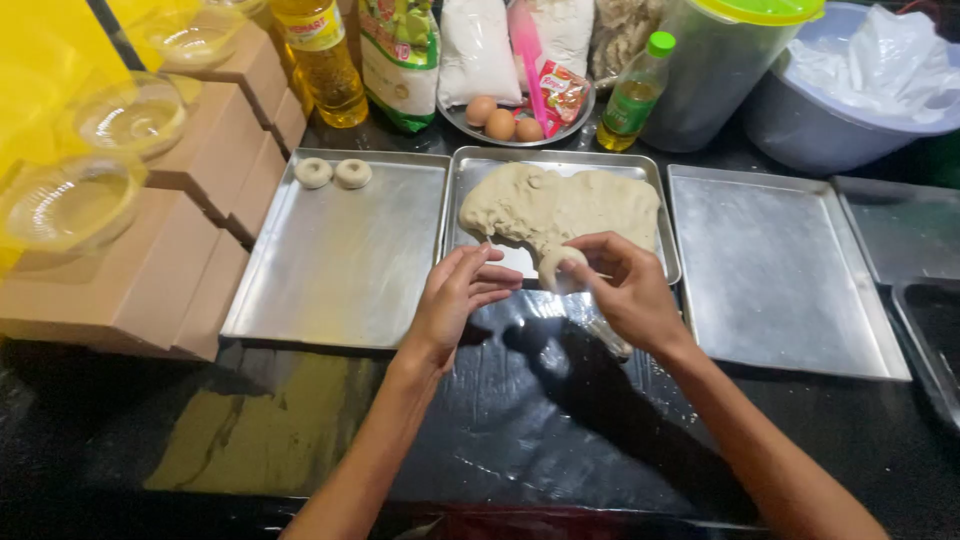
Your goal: Shaping dough into donut rings and arranging them on a tray.
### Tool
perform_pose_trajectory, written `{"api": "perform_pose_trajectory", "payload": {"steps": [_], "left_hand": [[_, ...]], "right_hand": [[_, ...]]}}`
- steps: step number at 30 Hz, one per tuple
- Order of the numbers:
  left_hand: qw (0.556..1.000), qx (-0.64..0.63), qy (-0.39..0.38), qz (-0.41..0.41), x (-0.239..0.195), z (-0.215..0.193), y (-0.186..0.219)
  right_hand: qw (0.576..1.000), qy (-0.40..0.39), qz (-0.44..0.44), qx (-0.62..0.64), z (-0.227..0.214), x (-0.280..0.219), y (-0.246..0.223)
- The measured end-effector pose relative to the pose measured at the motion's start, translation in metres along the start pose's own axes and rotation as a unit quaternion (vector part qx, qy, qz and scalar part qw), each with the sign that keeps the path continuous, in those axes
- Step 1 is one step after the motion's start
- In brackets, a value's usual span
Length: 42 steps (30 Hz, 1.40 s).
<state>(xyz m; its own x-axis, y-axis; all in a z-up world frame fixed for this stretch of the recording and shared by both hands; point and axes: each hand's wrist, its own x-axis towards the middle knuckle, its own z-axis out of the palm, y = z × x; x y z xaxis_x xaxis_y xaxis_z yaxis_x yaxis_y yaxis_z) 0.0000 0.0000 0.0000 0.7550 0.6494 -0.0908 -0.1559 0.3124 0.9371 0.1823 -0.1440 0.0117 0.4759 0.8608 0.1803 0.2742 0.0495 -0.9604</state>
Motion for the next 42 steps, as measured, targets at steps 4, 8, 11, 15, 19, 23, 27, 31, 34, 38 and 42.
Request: {"api": "perform_pose_trajectory", "payload": {"steps": [4, 8, 11, 15, 19, 23, 27, 31, 34, 38, 42], "left_hand": [[1.000, 0.011, 0.020, 0.018, 0.006, -0.049, 0.005], [0.998, 0.012, 0.060, 0.033, 0.016, -0.085, 0.014], [0.994, 0.016, 0.093, 0.058, 0.025, -0.105, 0.011], [0.945, 0.209, 0.194, 0.160, 0.018, -0.103, 0.008], [0.892, 0.333, 0.197, 0.234, 0.007, -0.089, 0.023], [0.889, 0.359, 0.176, 0.224, 0.007, -0.082, 0.022], [0.899, 0.358, 0.147, 0.205, 0.007, -0.075, 0.021], [0.904, 0.354, 0.134, 0.201, 0.009, -0.075, 0.020], [0.901, 0.363, 0.132, 0.195, 0.009, -0.075, 0.021], [0.900, 0.381, 0.131, 0.167, 0.008, -0.074, 0.024], [0.905, 0.373, 0.133, 0.154, 0.008, -0.073, 0.025]], "right_hand": [[0.998, 0.008, 0.058, -0.019, 0.007, 0.031, -0.010], [0.997, -0.018, 0.063, 0.029, 0.033, 0.065, -0.017], [0.997, -0.042, 0.060, 0.033, 0.059, 0.094, -0.013], [0.994, -0.076, 0.076, 0.027, 0.100, 0.131, -0.011], [0.990, -0.097, 0.089, 0.051, 0.134, 0.176, 0.014], [0.994, -0.096, 0.052, -0.008, 0.159, 0.213, 0.047], [0.991, -0.073, -0.021, -0.114, 0.179, 0.240, 0.075], [0.993, -0.046, 0.014, -0.112, 0.192, 0.249, 0.076], [0.991, -0.038, 0.006, -0.130, 0.196, 0.254, 0.075], [0.986, -0.044, -0.010, -0.160, 0.196, 0.252, 0.065], [0.981, -0.054, -0.039, -0.184, 0.196, 0.252, 0.060]]}}
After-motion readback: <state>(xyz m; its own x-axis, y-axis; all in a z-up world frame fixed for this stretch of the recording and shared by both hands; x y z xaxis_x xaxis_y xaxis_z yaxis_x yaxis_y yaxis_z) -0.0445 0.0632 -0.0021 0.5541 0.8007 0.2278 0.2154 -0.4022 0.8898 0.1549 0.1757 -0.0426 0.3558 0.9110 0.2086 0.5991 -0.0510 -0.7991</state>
